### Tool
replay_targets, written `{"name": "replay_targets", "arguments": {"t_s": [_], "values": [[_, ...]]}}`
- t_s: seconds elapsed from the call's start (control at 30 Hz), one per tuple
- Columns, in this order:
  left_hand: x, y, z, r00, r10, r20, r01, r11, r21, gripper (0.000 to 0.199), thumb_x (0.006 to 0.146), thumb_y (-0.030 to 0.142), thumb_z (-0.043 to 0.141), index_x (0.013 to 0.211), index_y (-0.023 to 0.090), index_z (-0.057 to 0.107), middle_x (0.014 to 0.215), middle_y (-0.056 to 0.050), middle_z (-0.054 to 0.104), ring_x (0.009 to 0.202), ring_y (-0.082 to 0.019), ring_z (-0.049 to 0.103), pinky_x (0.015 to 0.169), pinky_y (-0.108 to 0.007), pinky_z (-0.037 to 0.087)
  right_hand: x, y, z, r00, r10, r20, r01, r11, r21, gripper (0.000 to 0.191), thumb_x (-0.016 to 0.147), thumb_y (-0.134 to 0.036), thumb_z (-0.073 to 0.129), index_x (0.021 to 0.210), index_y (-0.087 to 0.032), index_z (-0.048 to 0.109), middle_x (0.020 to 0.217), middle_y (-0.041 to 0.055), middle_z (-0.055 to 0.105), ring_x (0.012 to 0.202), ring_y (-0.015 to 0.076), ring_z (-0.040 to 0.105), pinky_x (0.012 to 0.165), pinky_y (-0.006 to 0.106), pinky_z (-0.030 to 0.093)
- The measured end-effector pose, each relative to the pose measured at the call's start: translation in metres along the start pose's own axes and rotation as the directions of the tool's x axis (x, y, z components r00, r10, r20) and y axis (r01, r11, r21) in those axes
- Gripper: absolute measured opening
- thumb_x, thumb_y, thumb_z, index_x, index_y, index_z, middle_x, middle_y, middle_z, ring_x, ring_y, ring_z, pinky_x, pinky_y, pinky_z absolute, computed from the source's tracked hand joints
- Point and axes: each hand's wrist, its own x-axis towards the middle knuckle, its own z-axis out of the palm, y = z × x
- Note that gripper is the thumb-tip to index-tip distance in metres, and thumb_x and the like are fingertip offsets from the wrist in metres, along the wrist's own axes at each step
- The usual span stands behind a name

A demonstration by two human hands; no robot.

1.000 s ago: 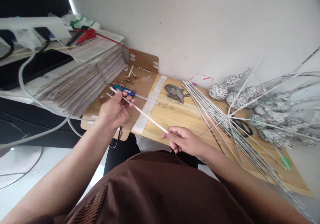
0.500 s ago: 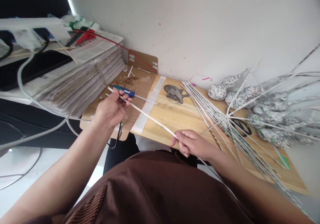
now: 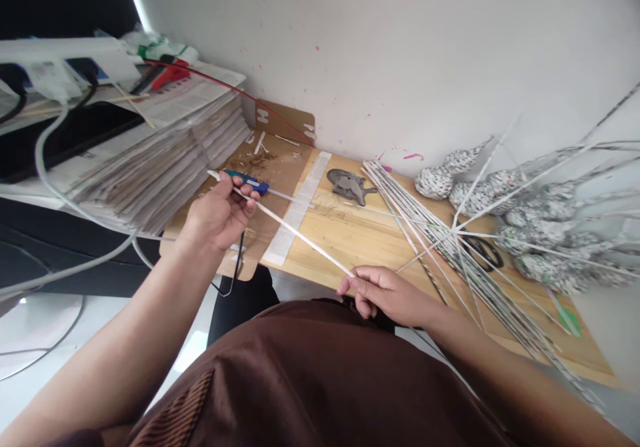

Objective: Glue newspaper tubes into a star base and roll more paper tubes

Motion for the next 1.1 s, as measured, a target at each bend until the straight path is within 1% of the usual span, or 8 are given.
{"name": "replay_targets", "arguments": {"t_s": [0.1,0.2,0.3,0.37,0.53,0.7,0.93,1.1], "values": [[0.000,0.000,0.000,1.000,-0.003,-0.007,0.003,1.000,0.004,0.033,0.099,0.030,0.031,0.075,0.015,0.048,0.059,0.000,0.050,0.054,-0.009,0.056,0.046,-0.014,0.047,-0.001,0.000,0.000,0.999,0.002,0.053,-0.005,0.998,0.058,0.048,0.096,-0.054,0.039,0.087,-0.013,0.063,0.048,-0.0032,0.051,0.045,0.0097,0.047,0.054,0.024,0.041],[0.000,0.000,-0.002,1.000,-0.011,-0.004,0.011,1.000,0.001,0.033,0.099,0.030,0.031,0.075,0.014,0.048,0.059,0.000,0.050,0.054,-0.009,0.056,0.046,-0.014,0.046,0.000,-0.001,0.002,0.996,0.011,0.092,-0.025,0.987,0.159,0.055,0.096,-0.057,0.030,0.091,-0.013,0.063,0.047,-0.0019,0.052,0.044,0.0124,0.050,0.051,0.026,0.041],[0.000,0.000,-0.002,1.000,-0.007,-0.006,0.007,1.000,-0.003,0.033,0.099,0.030,0.031,0.075,0.014,0.048,0.059,0.000,0.050,0.054,-0.010,0.057,0.046,-0.015,0.047,0.000,-0.001,0.005,0.987,-0.068,-0.143,0.058,0.996,-0.070,0.042,0.092,-0.054,0.046,0.094,-0.015,0.063,0.062,0.0005,0.059,0.058,0.0127,0.056,0.057,0.024,0.042],[-0.001,0.000,-0.002,1.000,-0.008,-0.015,0.008,1.000,-0.005,0.033,0.099,0.029,0.032,0.074,0.015,0.048,0.059,0.000,0.050,0.053,-0.010,0.057,0.045,-0.015,0.046,0.000,0.000,0.006,0.969,-0.120,-0.218,0.080,0.979,-0.185,0.037,0.093,-0.050,0.049,0.088,-0.016,0.063,0.061,-0.0008,0.057,0.059,0.0116,0.055,0.061,0.024,0.042],[-0.003,-0.002,0.001,0.999,-0.017,-0.030,0.017,1.000,0.014,0.035,0.099,0.029,0.032,0.072,0.015,0.049,0.058,0.000,0.051,0.052,-0.009,0.056,0.044,-0.014,0.045,0.005,-0.001,0.009,0.999,0.022,-0.027,-0.023,0.998,-0.060,0.047,0.095,-0.055,0.038,0.095,-0.015,0.062,0.058,-0.0014,0.054,0.051,0.0105,0.050,0.051,0.022,0.040],[-0.005,-0.004,0.001,0.998,-0.016,-0.053,0.018,0.999,0.029,0.035,0.098,0.028,0.033,0.071,0.015,0.051,0.057,-0.001,0.052,0.053,-0.010,0.058,0.043,-0.015,0.046,0.012,-0.008,0.012,0.990,-0.083,-0.116,0.066,0.987,-0.145,0.040,0.093,-0.051,0.047,0.087,-0.016,0.064,0.058,-0.0016,0.056,0.054,0.0096,0.053,0.057,0.022,0.043],[-0.003,-0.008,-0.004,0.999,-0.026,-0.037,0.027,0.999,0.041,0.035,0.099,0.027,0.032,0.073,0.014,0.051,0.058,-0.001,0.052,0.053,-0.010,0.058,0.043,-0.015,0.046,0.017,-0.011,0.013,0.997,0.046,0.061,-0.056,0.982,0.181,0.041,0.092,-0.052,0.049,0.092,-0.014,0.064,0.056,-0.0015,0.057,0.049,0.0101,0.055,0.047,0.021,0.039],[-0.003,-0.011,-0.002,0.998,-0.061,-0.018,0.062,0.997,0.056,0.036,0.099,0.029,0.031,0.073,0.014,0.051,0.058,-0.001,0.051,0.052,-0.010,0.057,0.043,-0.015,0.046,0.018,-0.009,0.011,0.999,0.025,0.042,-0.032,0.985,0.169,0.039,0.089,-0.049,0.055,0.082,-0.013,0.065,0.056,-0.0009,0.058,0.050,0.0092,0.055,0.048,0.020,0.037]]}}
